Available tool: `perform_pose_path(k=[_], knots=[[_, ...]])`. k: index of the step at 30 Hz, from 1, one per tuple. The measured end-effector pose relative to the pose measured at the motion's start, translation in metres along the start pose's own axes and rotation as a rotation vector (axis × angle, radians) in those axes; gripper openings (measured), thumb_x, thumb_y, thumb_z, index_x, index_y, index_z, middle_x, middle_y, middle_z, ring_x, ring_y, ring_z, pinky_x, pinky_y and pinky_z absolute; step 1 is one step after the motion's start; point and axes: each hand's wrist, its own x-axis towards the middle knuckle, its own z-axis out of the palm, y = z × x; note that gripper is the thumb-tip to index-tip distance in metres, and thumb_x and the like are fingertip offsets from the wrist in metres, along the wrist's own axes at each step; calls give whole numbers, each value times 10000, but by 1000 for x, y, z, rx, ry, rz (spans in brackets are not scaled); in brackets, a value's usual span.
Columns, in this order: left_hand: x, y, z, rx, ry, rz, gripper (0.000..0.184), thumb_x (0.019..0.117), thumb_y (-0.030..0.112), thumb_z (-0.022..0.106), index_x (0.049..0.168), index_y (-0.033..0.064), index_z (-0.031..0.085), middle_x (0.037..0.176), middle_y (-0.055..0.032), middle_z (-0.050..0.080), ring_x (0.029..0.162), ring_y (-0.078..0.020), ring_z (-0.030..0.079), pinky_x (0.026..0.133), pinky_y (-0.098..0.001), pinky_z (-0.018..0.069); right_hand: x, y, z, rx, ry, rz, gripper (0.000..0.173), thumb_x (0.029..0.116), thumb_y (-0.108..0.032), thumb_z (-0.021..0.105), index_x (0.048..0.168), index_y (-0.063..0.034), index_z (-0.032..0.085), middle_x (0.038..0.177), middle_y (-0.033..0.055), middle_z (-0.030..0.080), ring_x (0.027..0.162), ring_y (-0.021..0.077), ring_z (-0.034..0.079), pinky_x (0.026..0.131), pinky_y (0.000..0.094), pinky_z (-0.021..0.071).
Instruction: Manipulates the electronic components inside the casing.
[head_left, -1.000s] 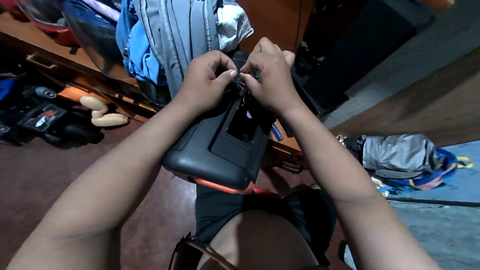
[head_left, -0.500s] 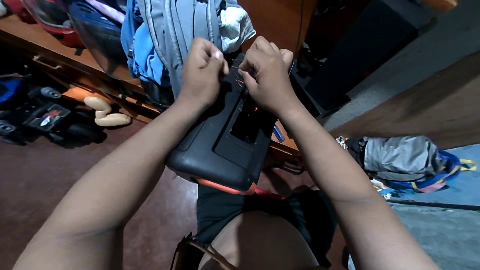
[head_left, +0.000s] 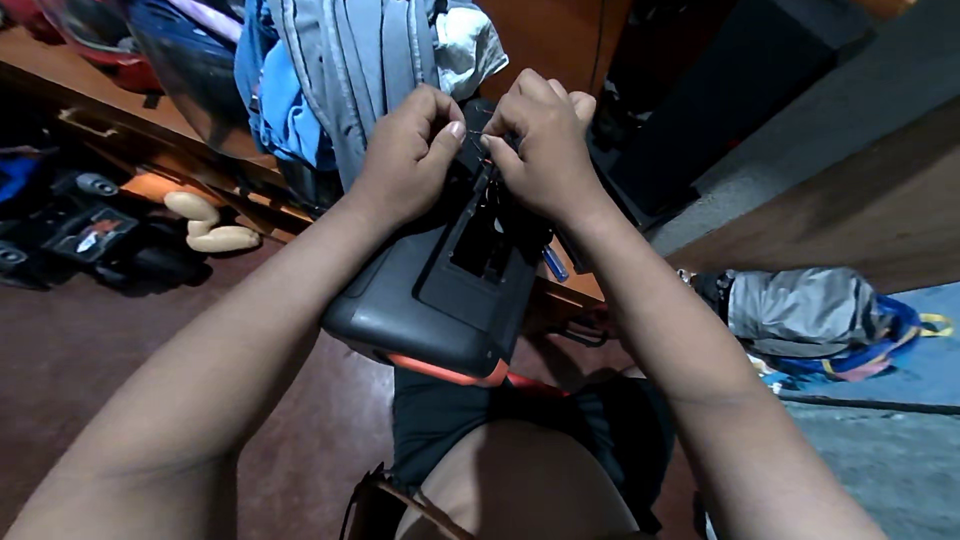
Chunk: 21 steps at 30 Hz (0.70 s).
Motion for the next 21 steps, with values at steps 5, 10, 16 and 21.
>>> perform_pose_path(k=[5,10,16,21], knots=[[2,1,1,81,-22,6,264,1094,242,429,1106,49,609,926,-43,610,810,-53,575,760,-236,486,-1,0,-1,5,-3,-3,136,951,-243,647,912,-157,744,968,29,634,997,221,585,930,517,345],[3,4,1,77,-88,-33,236,1091,218,422,1058,53,587,896,-33,577,783,-46,549,738,-229,468,-2,0,0,1,-15,-16,147,962,-262,644,917,-163,744,968,28,631,1005,224,583,933,521,344],[2,-3,3,-29,-89,27,138,1034,105,457,1116,10,516,944,-62,604,806,-42,576,755,-214,497,-1,0,-2,5,-52,1,154,968,-251,632,947,-151,746,987,35,638,1023,227,588,952,534,348],[1,-8,3,-155,-70,20,170,1002,91,513,1155,21,493,991,-47,621,860,-47,611,784,-224,526,-1,3,-3,-8,-36,3,151,967,-256,636,955,-154,747,983,29,638,1009,226,583,933,523,347]])
